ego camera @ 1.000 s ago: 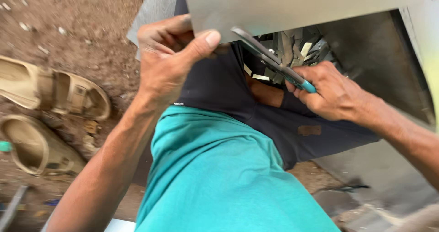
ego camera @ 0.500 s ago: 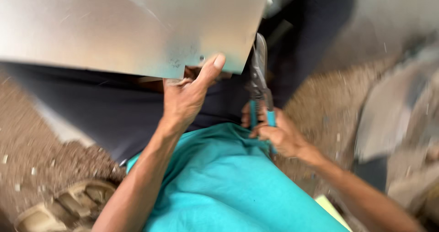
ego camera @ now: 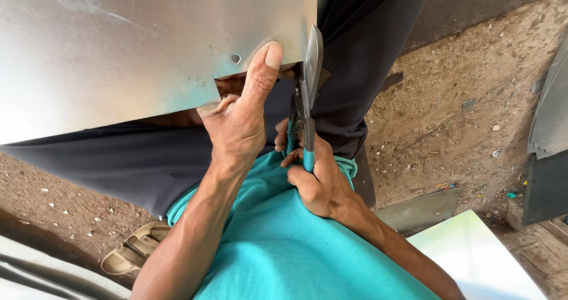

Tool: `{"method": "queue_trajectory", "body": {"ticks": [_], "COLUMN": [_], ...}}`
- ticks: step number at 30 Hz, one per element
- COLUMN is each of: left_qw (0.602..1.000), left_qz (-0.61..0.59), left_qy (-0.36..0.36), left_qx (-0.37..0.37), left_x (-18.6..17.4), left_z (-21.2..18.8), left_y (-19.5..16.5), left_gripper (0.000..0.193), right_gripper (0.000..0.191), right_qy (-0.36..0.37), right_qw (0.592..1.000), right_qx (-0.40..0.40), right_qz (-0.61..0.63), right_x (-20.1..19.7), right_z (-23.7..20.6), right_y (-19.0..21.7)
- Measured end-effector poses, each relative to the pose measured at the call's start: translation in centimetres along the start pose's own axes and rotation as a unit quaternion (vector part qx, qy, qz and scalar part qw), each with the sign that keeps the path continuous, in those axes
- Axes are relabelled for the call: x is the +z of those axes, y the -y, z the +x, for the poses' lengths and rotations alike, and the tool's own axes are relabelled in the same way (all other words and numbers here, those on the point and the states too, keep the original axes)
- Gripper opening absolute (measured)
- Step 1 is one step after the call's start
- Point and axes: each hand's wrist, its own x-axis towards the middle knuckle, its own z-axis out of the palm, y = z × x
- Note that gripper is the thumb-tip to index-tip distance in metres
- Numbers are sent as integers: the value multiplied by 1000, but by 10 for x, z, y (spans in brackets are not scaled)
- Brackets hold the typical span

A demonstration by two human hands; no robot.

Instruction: The person uses tin snips to cut a large metal sheet resting on their lap. They repeatedly trim the edges, creating small metal strips that fall to the ground. The person occasionally repositions the sheet to access different sections.

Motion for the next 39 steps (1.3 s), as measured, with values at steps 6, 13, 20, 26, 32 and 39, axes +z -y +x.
{"method": "queue_trajectory", "body": {"ticks": [6, 13, 20, 26, 32, 39], "left_qw": [1000, 999, 1000, 989, 930, 908], "left_qz": [11, 46, -21, -123, -214, -284], "left_qy": [10, 16, 6, 16, -213, -248], "left_qx": [10, -23, -22, 84, 210, 183], "left_x": [3, -1, 2, -132, -227, -234], "left_z": [1, 3, 5, -8, -40, -39], "left_y": [-1, 8, -11, -48, -49, -11], "left_gripper": [22, 23, 21, 15, 21, 31], "right_gripper": [40, 18, 15, 46, 14, 27], "right_qy": [-22, -50, -70, -55, 215, 240], "right_qw": [999, 999, 995, 782, 830, 808], "right_qx": [5, -6, -67, -315, -37, -70], "right_qz": [-33, 19, -33, -535, -514, -533], "right_x": [2, 2, 2, -1, 21, 64], "right_z": [8, 23, 26, 36, 66, 88], "right_y": [-3, -10, 4, 48, 54, 97]}}
